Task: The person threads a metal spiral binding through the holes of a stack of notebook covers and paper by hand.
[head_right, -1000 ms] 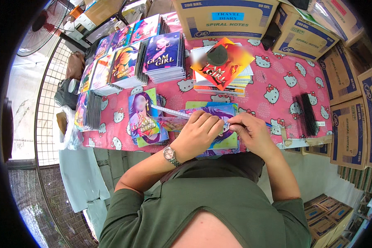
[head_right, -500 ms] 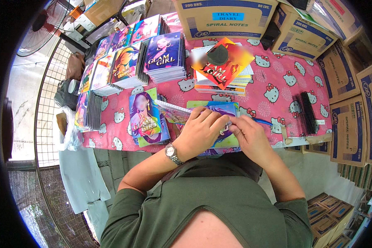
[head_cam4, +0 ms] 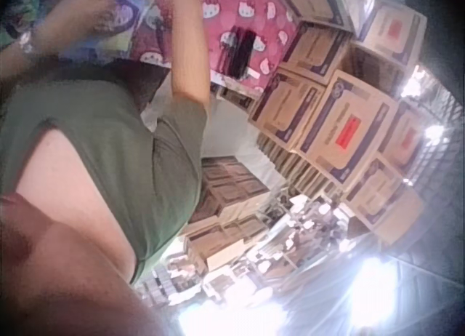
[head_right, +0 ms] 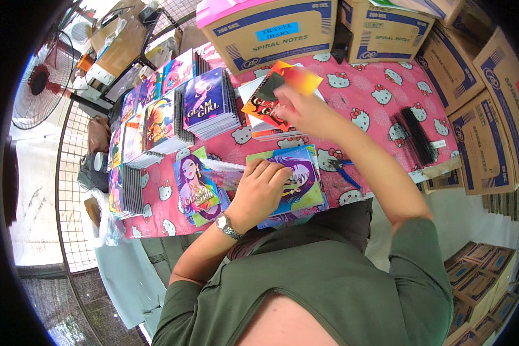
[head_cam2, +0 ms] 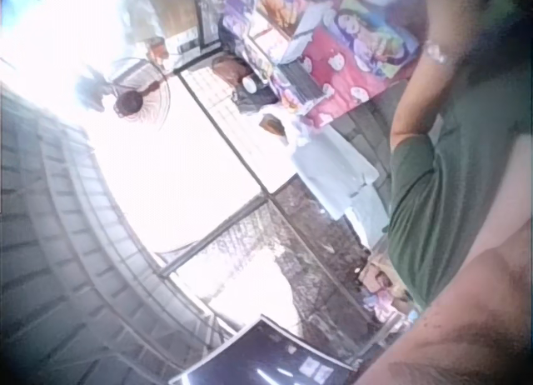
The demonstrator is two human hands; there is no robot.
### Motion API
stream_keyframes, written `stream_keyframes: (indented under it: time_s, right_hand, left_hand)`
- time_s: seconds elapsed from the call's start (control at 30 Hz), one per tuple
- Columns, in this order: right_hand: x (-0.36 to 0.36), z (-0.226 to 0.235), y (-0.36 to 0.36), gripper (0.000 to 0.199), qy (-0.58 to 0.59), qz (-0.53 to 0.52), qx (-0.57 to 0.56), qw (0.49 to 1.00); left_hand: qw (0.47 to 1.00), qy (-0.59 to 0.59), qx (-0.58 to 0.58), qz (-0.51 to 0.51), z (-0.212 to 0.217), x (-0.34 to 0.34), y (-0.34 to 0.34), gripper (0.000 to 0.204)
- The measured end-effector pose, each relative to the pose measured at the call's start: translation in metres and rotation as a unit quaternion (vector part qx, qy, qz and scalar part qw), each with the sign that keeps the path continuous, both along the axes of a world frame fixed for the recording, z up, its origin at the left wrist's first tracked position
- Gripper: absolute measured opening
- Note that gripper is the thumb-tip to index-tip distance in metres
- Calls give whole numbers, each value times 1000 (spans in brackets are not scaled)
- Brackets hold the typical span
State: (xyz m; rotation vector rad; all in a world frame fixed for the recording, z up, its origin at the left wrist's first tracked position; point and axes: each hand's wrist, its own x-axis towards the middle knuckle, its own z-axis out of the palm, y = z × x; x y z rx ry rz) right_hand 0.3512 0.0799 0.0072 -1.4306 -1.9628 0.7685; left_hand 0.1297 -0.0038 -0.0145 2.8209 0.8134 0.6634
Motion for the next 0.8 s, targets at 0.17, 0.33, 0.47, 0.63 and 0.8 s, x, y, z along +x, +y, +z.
stream_keyframes:
  time_s: [0.17,0.33,0.47,0.63,0.8]
  right_hand:
    - [6,-100,116,50,-146,3,197,970]
    - [-3,-53,70,48,-36,78,146,986]
    - [31,-12,-36,54,334,375,-193,843]
    - [41,-28,-90,64,221,328,-222,891]
    - [33,-33,-95,63,306,317,-224,869]
  left_hand:
    - [979,55,50,191,-1,3,-12,27]
    - [968,-56,-88,229,-10,-13,-20,38]
    - [979,-67,-105,160,-14,-17,-15,43]
    - [988,-17,-106,109,-13,-13,-26,45]
    - [988,-25,-105,112,-10,-12,-27,44]
